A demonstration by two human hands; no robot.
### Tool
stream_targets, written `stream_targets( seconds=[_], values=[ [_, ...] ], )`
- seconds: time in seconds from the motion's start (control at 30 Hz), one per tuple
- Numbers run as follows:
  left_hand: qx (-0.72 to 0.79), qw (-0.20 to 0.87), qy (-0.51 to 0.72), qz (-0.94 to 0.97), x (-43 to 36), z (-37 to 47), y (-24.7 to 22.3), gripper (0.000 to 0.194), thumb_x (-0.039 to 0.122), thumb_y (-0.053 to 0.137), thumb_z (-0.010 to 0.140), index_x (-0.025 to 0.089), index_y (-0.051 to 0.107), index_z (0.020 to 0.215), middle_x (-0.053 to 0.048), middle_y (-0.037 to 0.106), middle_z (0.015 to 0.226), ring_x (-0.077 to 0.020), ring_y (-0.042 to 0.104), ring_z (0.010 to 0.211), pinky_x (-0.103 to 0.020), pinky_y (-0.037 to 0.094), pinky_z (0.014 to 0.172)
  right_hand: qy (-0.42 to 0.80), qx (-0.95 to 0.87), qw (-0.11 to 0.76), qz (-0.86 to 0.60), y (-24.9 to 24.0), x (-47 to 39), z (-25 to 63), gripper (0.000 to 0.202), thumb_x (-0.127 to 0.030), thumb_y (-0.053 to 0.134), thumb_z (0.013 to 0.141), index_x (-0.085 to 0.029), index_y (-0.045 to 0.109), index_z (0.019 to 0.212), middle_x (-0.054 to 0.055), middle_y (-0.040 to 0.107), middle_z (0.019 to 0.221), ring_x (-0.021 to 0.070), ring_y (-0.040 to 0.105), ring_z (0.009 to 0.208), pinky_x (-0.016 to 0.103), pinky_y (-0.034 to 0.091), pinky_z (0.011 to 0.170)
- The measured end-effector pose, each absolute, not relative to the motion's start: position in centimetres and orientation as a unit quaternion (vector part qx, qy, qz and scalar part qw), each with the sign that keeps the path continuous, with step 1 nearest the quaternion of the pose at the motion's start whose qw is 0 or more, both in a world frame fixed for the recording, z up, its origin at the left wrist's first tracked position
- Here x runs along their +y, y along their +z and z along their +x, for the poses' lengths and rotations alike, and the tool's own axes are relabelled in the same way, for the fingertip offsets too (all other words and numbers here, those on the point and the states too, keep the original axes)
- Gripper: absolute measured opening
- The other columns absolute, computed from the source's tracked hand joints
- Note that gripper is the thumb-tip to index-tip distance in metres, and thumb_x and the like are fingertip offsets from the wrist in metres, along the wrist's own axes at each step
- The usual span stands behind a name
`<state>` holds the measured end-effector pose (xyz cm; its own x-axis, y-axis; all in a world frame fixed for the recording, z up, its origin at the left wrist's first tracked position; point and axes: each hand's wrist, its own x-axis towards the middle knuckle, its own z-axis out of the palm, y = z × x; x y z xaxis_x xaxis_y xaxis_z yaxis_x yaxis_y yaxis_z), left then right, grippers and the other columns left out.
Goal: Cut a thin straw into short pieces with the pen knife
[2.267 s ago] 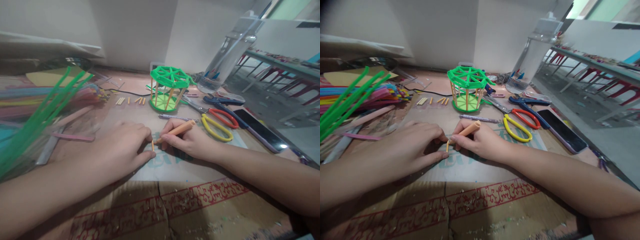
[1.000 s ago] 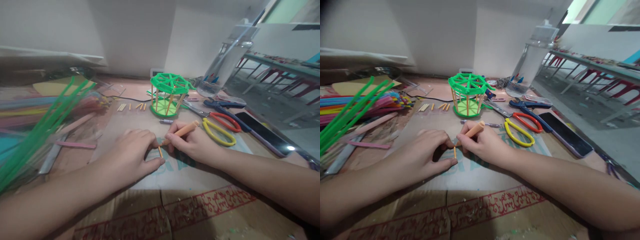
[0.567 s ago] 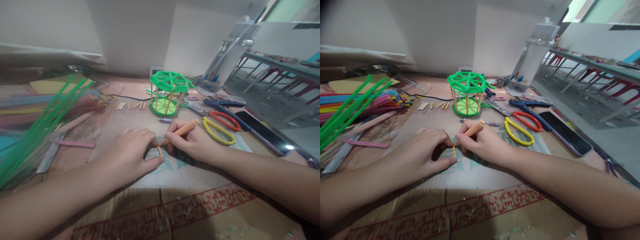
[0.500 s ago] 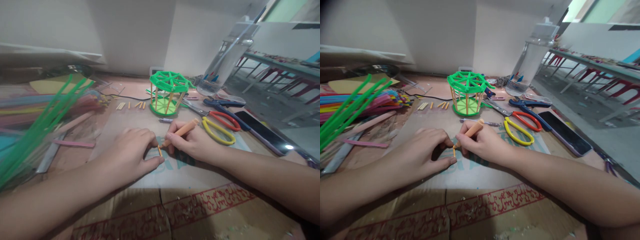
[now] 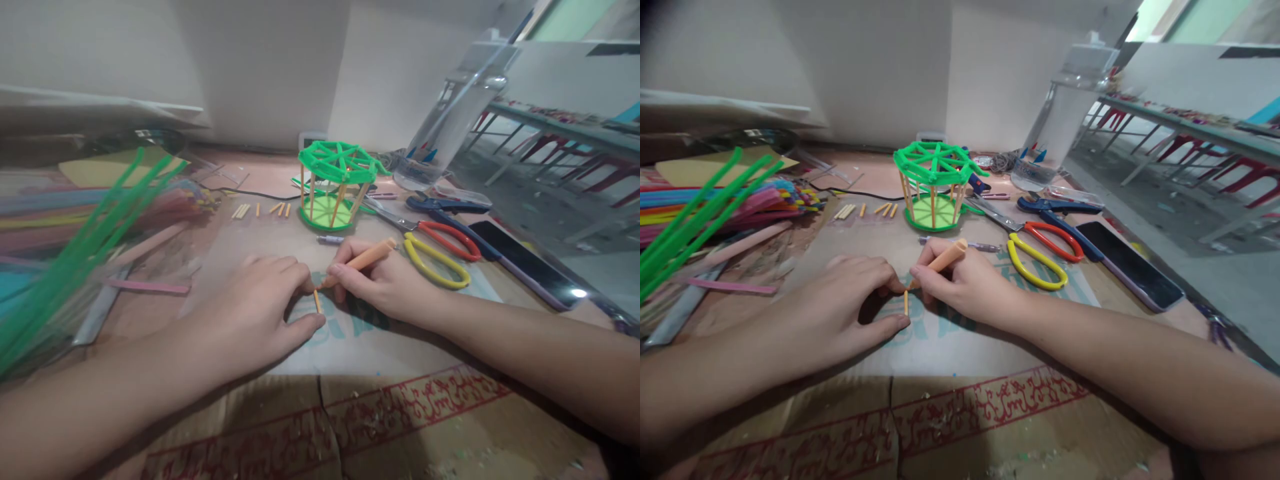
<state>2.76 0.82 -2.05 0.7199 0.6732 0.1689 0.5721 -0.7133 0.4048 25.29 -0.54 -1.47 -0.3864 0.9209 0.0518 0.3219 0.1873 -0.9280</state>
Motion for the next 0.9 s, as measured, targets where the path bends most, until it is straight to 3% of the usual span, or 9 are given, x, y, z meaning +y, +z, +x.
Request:
stream_targets(
  seconds=[0.33,0.57,0.9],
  values=[
    [0.369,0.169,0.149,0.902,0.70,2.82,-2.08,0.019,0.041,0.066,0.089,0.022,0.062,0.091,-0.003,0.065,0.086,-0.0273,0.060,0.085,-0.044,0.043,0.083,0.466,-0.695,0.331,-0.435,-1.49,-0.60,25.36,0.025,-0.040,0.065,0.100,-0.023,0.053,0.086,-0.002,0.069,0.066,0.0128,0.061,0.058,0.025,0.047,0.056],
    [0.367,0.194,0.159,0.896,1.06,3.07,-2.29,0.022,0.041,0.062,0.094,0.022,0.068,0.102,-0.005,0.071,0.096,-0.0275,0.063,0.091,-0.048,0.045,0.090,0.418,-0.693,0.345,-0.475,-1.66,-0.53,25.46,0.024,-0.039,0.061,0.102,-0.023,0.054,0.085,-0.001,0.069,0.066,0.0148,0.065,0.061,0.027,0.050,0.062],
    [0.374,0.185,0.161,0.895,1.00,2.93,-2.19,0.018,0.039,0.061,0.092,0.022,0.066,0.096,-0.005,0.070,0.092,-0.0296,0.064,0.091,-0.047,0.046,0.087,0.426,-0.696,0.338,-0.468,-1.64,-0.47,25.39,0.027,-0.044,0.065,0.101,-0.022,0.055,0.088,-0.001,0.070,0.067,0.0149,0.064,0.062,0.028,0.049,0.062]
  ],
)
